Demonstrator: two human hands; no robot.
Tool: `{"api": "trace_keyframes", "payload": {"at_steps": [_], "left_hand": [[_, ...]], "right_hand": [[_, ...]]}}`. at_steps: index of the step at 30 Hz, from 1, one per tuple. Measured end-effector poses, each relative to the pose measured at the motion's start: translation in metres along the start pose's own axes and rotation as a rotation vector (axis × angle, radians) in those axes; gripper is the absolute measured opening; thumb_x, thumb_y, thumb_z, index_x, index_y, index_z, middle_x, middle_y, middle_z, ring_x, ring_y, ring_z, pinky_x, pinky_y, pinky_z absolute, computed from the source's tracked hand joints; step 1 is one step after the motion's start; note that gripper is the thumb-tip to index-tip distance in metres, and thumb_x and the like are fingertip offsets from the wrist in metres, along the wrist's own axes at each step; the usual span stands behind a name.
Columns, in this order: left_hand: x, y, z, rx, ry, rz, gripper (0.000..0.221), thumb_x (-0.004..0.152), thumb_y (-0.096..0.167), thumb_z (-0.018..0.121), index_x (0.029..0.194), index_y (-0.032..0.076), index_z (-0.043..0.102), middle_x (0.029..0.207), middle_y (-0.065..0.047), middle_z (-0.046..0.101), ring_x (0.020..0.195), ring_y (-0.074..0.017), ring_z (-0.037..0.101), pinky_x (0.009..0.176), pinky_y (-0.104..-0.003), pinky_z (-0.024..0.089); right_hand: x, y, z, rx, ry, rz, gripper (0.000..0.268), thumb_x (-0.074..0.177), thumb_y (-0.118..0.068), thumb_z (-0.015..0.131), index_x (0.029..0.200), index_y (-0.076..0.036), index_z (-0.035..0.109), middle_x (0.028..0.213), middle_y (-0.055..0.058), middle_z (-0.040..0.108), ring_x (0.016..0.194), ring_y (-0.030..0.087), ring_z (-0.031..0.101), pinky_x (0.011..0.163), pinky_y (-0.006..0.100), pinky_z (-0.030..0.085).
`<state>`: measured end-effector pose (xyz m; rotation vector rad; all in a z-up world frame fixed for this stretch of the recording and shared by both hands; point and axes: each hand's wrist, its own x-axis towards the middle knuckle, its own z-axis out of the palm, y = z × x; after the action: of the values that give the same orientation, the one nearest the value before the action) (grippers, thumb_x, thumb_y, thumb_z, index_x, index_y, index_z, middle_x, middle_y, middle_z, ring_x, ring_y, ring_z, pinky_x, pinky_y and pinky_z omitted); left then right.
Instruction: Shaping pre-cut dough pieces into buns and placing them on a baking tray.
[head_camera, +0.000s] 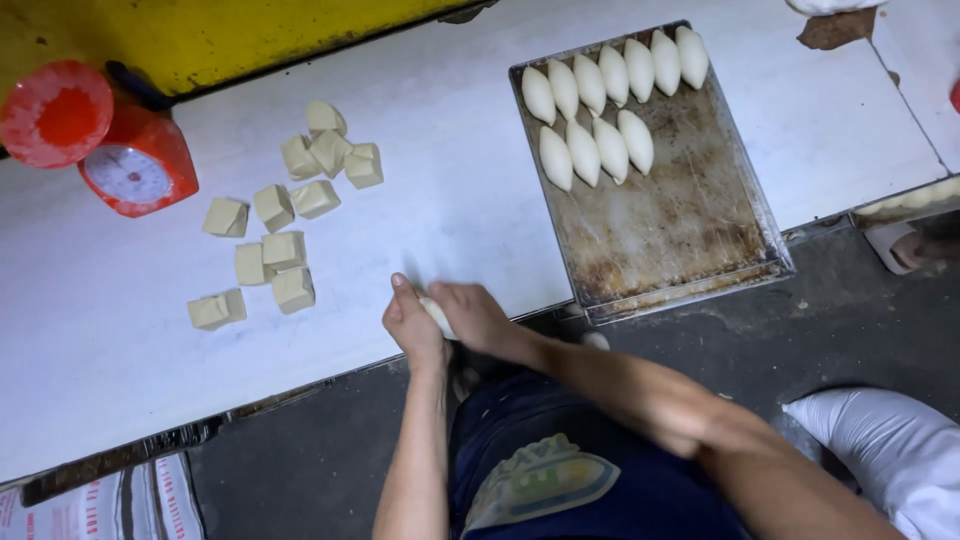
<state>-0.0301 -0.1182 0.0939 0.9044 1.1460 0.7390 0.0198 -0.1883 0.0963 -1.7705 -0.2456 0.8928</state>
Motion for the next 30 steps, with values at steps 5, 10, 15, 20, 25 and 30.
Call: {"api": "trace_keyframes", "payload": {"at_steps": [5,10,15,20,25,30], "left_hand": [[0.046,0.054,-0.032,0.351,-0.197,0.651,0.057,0.111,0.039,0.044,0.060,0.017,0.052,0.052,-0.003,0.055,0.056,-0.0182,0.055,0.064,-0.030,0.046],[0.108,-0.035,-0.072,1.013,-0.388,1.244,0.033,0.095,0.056,0.050,0.095,0.024,0.061,0.100,0.001,0.057,0.112,-0.0319,0.056,0.102,-0.055,0.039],[0.101,-0.014,-0.111,1.033,-0.546,0.877,0.065,0.097,0.035,0.068,0.151,0.011,0.043,0.158,-0.017,0.039,0.144,-0.0468,0.033,0.117,-0.065,0.023],[0.116,0.004,-0.089,1.248,-0.576,0.952,0.086,0.092,0.050,0.070,0.155,0.000,0.038,0.160,-0.024,0.038,0.146,-0.0510,0.034,0.116,-0.066,0.028],[0.119,0.013,-0.085,1.384,-0.733,1.049,0.073,0.094,0.043,0.068,0.155,0.011,0.043,0.164,-0.011,0.037,0.143,-0.0478,0.038,0.111,-0.072,0.031],[0.108,0.022,-0.077,1.592,-0.816,0.983,0.064,0.104,0.048,0.048,0.158,0.016,0.038,0.170,-0.005,0.023,0.146,-0.0483,0.029,0.109,-0.077,0.025]], "right_hand": [[-0.035,-0.027,-0.003,-0.435,-0.084,-0.622,0.039,0.092,-0.033,0.078,0.117,-0.010,0.059,0.105,0.007,0.059,0.099,0.035,0.065,0.080,0.041,0.054],[0.037,0.041,-0.003,-1.070,0.038,-0.882,0.029,0.092,-0.013,0.065,0.121,-0.013,0.067,0.125,0.011,0.061,0.127,0.041,0.048,0.103,0.056,0.042],[0.028,0.031,-0.006,-0.480,0.126,-0.662,0.043,0.096,-0.010,0.067,0.137,0.003,0.060,0.134,0.028,0.062,0.130,0.050,0.053,0.107,0.060,0.043],[0.072,0.052,0.008,-0.103,0.315,0.004,0.034,0.096,-0.007,0.070,0.129,0.002,0.068,0.100,0.014,0.073,0.087,0.022,0.071,0.076,0.038,0.057],[0.076,0.035,0.032,-0.473,0.300,-0.298,0.014,0.093,-0.010,0.078,0.106,-0.006,0.078,0.091,0.009,0.066,0.087,0.026,0.067,0.075,0.035,0.054],[0.091,0.046,0.043,-0.825,0.248,-0.472,0.009,0.094,-0.010,0.072,0.103,-0.007,0.072,0.091,0.009,0.059,0.089,0.035,0.065,0.075,0.043,0.055]]}}
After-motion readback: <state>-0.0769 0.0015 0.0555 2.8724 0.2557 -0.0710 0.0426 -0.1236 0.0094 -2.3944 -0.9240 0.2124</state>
